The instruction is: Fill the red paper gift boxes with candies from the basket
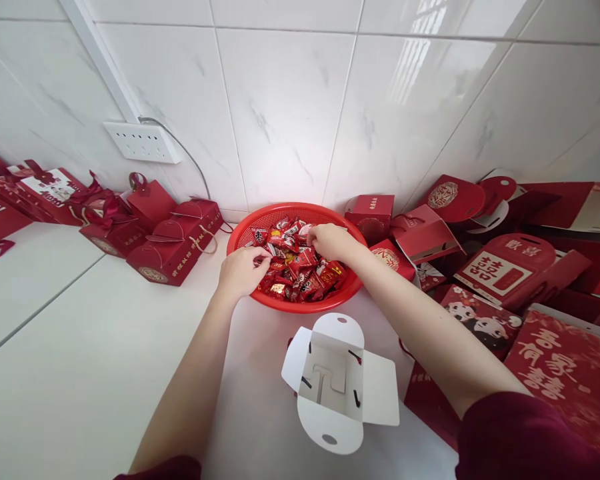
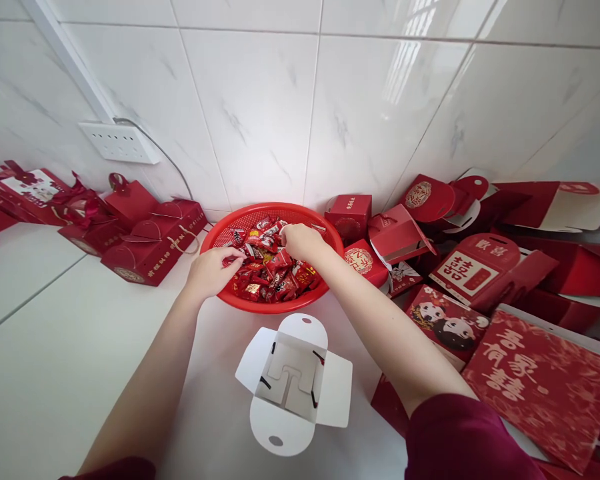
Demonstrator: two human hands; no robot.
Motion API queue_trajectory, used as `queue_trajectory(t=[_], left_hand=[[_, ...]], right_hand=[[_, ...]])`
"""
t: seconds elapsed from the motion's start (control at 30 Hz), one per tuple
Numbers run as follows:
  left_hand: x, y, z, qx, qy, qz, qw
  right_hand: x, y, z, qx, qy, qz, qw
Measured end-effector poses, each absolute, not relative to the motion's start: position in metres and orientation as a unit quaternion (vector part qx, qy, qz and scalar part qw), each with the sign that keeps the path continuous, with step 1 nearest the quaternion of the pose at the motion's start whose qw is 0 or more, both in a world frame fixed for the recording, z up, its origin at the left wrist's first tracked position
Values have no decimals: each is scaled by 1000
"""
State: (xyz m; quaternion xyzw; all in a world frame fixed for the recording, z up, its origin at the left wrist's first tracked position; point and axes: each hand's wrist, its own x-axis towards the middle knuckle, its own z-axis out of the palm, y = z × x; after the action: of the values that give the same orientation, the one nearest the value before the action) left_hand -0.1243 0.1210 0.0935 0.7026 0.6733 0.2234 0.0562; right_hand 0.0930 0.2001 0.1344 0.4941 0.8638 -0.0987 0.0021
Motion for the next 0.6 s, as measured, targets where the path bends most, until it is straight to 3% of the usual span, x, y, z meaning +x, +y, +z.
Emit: queue_trajectory(t=[0.27, 0.6], left_hand=[[-123, 121, 95, 703, 676, 212, 63], [-122, 120, 95, 698, 670, 241, 75]], right_hand=[[72, 176, 115, 325, 920, -142, 166], [67, 161, 108, 399, 896, -82, 176]])
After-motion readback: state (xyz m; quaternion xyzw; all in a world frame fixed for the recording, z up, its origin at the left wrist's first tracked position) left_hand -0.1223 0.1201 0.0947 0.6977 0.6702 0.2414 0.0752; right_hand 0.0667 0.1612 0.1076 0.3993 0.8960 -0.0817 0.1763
